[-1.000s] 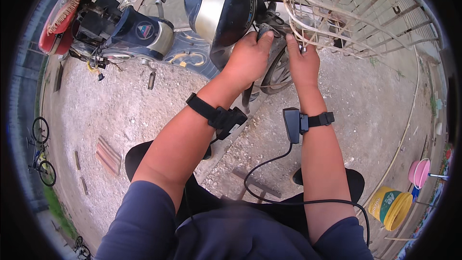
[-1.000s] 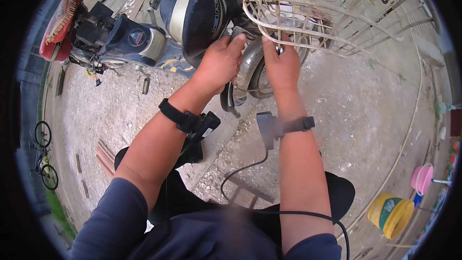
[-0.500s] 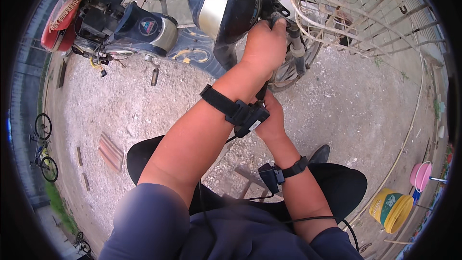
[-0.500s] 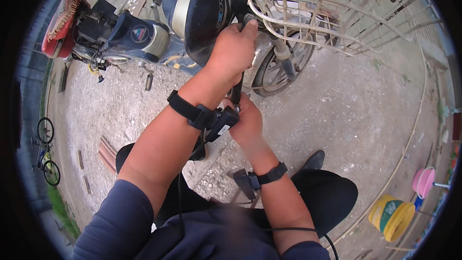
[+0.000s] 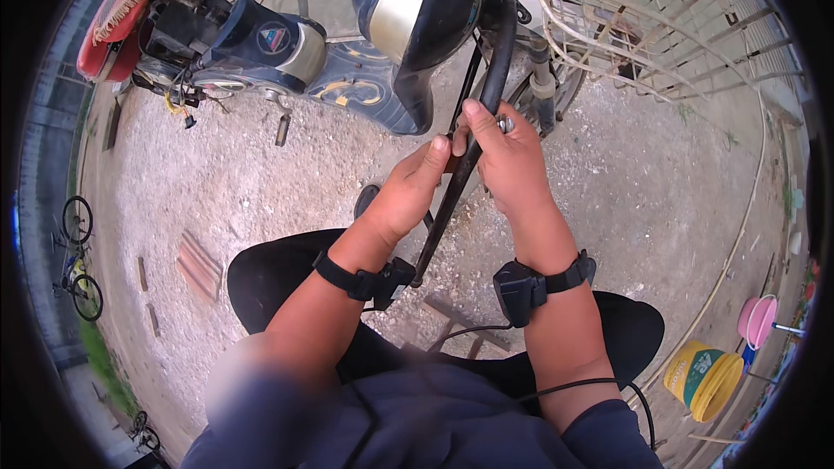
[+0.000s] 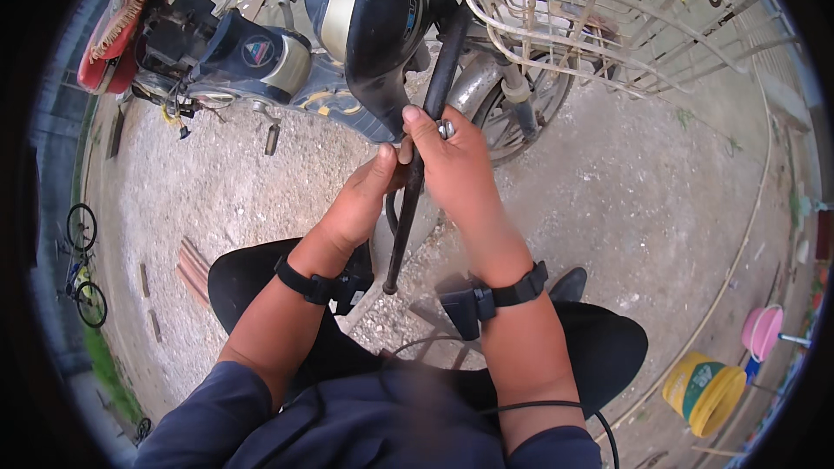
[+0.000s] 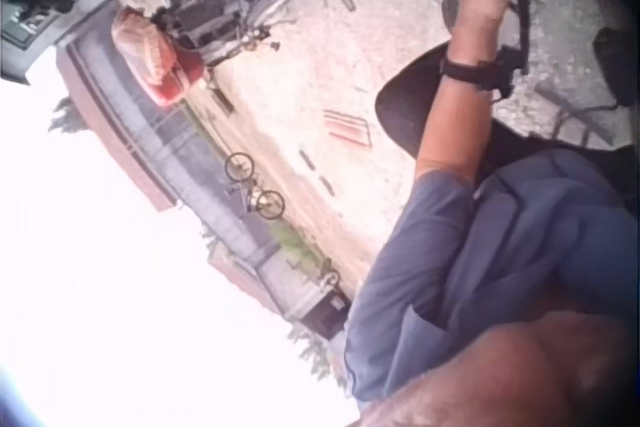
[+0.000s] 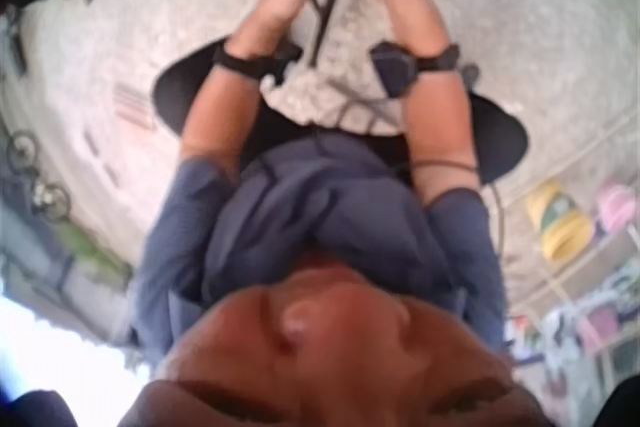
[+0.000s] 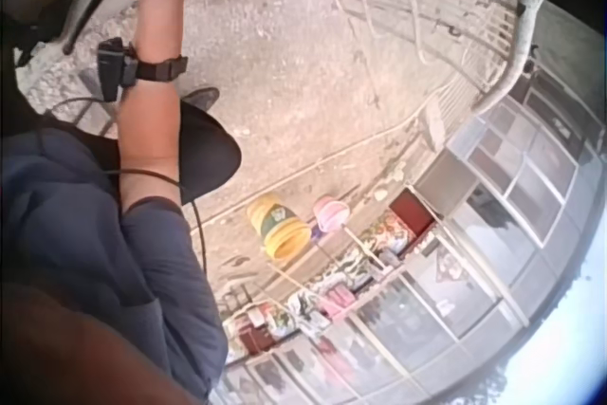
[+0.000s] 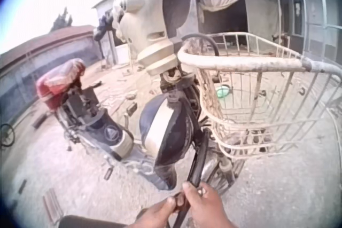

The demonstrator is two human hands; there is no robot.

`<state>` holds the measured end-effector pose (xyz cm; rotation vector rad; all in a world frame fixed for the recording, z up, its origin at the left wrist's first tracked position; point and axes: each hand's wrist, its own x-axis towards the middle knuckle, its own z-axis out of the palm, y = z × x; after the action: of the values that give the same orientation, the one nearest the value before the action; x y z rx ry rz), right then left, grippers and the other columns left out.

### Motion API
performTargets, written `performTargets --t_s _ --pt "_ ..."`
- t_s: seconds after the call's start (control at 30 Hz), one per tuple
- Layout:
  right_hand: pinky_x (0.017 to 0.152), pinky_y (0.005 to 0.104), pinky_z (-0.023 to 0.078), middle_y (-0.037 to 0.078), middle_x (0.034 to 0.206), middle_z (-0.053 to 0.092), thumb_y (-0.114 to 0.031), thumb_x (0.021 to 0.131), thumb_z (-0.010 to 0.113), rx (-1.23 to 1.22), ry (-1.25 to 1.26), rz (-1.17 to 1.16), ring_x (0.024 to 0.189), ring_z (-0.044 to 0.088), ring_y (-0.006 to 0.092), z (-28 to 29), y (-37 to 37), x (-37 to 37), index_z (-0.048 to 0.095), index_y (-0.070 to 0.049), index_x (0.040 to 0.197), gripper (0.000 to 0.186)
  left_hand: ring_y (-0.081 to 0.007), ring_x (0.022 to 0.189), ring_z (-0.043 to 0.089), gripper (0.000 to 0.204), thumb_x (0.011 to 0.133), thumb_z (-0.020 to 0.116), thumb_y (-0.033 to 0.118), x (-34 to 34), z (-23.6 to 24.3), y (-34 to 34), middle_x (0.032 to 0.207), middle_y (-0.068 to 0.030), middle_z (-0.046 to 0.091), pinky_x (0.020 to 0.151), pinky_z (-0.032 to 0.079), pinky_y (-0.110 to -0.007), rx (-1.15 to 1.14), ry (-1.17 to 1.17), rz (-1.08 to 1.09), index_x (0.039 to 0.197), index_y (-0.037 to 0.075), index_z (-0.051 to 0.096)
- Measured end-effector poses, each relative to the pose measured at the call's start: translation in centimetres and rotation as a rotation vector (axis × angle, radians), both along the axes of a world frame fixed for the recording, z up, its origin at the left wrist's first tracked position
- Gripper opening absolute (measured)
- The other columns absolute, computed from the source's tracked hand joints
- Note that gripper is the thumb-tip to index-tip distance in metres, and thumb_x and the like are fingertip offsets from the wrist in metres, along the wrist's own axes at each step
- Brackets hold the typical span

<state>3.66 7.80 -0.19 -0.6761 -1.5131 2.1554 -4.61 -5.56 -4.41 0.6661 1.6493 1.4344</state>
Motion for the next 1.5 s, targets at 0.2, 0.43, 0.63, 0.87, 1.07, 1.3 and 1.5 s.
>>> performTargets --t_s 0.2,0.43,0.63,0.87,1.07,1.3,1.5 --pt "0.037 0.0210 0.027 0.006 0.069 0.063 -0.036 0.098 0.065 -0.182 -0.025 0.017 0.044 0.044 0.0071 0.5 2.9 0.4 0.062 -0.006 0.091 0.032 -0.0186 0.102 0.060 0.060 0.101 0.050 0.055 2.3 -0.4 -3.0 0.109 -0.0088 0.067 0.092 0.046 -0.033 -0.133 0.101 -0.263 0.121 0.001 0.061" --pt "0.035 0.0212 0.029 0.008 0.069 0.063 -0.039 0.100 0.062 -0.179 -0.014 0.061 0.037 0.038 0.0073 0.4 4.6 0.0 0.062 -0.004 0.092 0.037 -0.0394 0.072 0.061 0.031 0.093 0.069 0.030 3.9 0.4 -2.3 0.074 -0.0198 0.061 0.066 0.049 -0.044 -0.182 0.524 -0.188 0.096 0.001 0.058" --pt "0.034 0.0220 0.028 0.006 0.070 0.061 -0.041 0.102 0.057 -0.220 0.032 0.160 0.035 0.033 0.0060 0.2 7.1 0.4 0.062 -0.002 0.097 0.040 -0.0439 0.066 0.062 0.029 0.092 0.069 0.027 6.3 1.2 -0.8 0.068 -0.0207 0.062 0.059 0.048 -0.049 -0.166 0.703 -0.060 0.093 0.001 0.057" --pt "0.035 0.0216 0.025 0.001 0.068 0.061 -0.047 0.101 0.056 -0.120 -0.046 0.094 0.037 0.033 0.0039 0.6 8.9 -0.1 0.064 -0.004 0.098 0.044 -0.0440 0.062 0.063 0.032 0.093 0.067 0.030 7.8 2.0 1.6 0.067 -0.0223 0.062 0.056 0.049 -0.051 -0.173 0.777 0.048 0.088 0.001 0.055" --pt "0.043 0.0236 0.038 0.001 0.073 0.067 -0.037 0.092 0.073 0.019 -0.065 -0.177 0.050 0.053 0.0074 0.0 7.0 -0.8 0.066 -0.005 0.109 0.037 -0.0450 0.062 0.063 0.032 0.093 0.065 0.029 8.3 2.3 2.3 0.069 -0.0241 0.063 0.057 0.049 -0.052 -0.191 0.817 0.096 0.086 0.000 0.053" --pt "0.060 0.0230 0.045 0.001 0.071 0.064 -0.018 0.087 0.073 0.344 -0.017 -0.238 0.064 0.057 0.0077 -0.5 4.8 -0.2 0.063 -0.002 0.113 0.032 -0.0452 0.062 0.063 0.032 0.094 0.063 0.029 8.8 2.8 3.0 0.070 -0.0251 0.063 0.057 0.050 -0.052 -0.217 0.817 0.127 0.088 -0.001 0.053" --pt "0.058 0.0243 0.042 0.002 0.068 0.062 -0.013 0.085 0.070 0.262 0.028 -0.177 0.063 0.055 0.0084 -0.5 6.4 0.0 0.066 -0.004 0.104 0.021 -0.0456 0.062 0.063 0.033 0.094 0.061 0.030 9.3 4.0 3.7 0.068 -0.0249 0.063 0.059 0.051 -0.053 -0.235 0.782 0.123 0.087 -0.001 0.053"
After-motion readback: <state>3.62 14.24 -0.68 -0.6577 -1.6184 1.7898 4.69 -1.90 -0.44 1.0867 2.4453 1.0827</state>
